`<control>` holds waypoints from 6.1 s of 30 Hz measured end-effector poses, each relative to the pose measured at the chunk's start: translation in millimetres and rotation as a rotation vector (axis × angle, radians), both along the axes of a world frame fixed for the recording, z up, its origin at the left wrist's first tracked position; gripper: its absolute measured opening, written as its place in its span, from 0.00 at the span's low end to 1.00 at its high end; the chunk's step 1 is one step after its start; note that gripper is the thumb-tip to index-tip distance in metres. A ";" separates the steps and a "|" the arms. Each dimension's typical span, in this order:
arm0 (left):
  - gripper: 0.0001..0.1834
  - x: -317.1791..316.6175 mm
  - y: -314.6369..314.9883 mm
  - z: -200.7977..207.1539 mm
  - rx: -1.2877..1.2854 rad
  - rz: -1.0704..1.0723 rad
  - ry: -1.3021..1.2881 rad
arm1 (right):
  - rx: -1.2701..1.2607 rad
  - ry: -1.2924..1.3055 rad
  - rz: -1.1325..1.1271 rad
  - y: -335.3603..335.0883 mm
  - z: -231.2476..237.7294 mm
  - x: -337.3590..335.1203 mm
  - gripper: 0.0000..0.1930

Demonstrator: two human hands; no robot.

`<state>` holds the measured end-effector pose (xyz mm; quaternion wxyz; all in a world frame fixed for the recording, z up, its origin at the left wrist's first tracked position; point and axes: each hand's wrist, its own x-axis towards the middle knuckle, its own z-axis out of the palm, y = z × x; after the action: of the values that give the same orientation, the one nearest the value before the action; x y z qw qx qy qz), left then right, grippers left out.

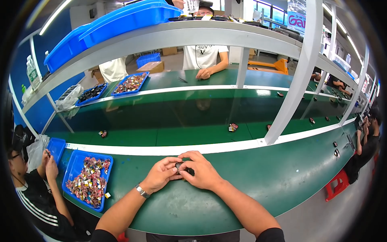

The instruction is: Assembling small electronic or mechanical components on a conveyor belt in a factory setting.

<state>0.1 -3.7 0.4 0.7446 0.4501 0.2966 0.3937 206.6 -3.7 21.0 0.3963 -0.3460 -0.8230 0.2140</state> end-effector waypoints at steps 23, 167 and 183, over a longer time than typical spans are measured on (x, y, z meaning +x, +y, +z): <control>0.16 -4.2 2.5 -7.6 -0.022 0.004 -0.090 | -0.027 0.096 -0.092 -7.2 -9.0 -11.6 0.07; 0.14 9.5 -3.2 -5.5 0.144 0.176 0.090 | 0.388 -0.048 -0.306 -11.7 -7.3 -33.1 0.09; 0.11 12.7 -4.6 -11.8 0.234 0.312 0.188 | 0.451 -0.127 -0.239 -17.6 -5.9 -34.0 0.12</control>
<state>12.8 -8.4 -11.4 0.5865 0.5167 0.3831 0.4922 172.6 -21.3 15.1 0.4336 -0.3567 -0.8263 -0.0453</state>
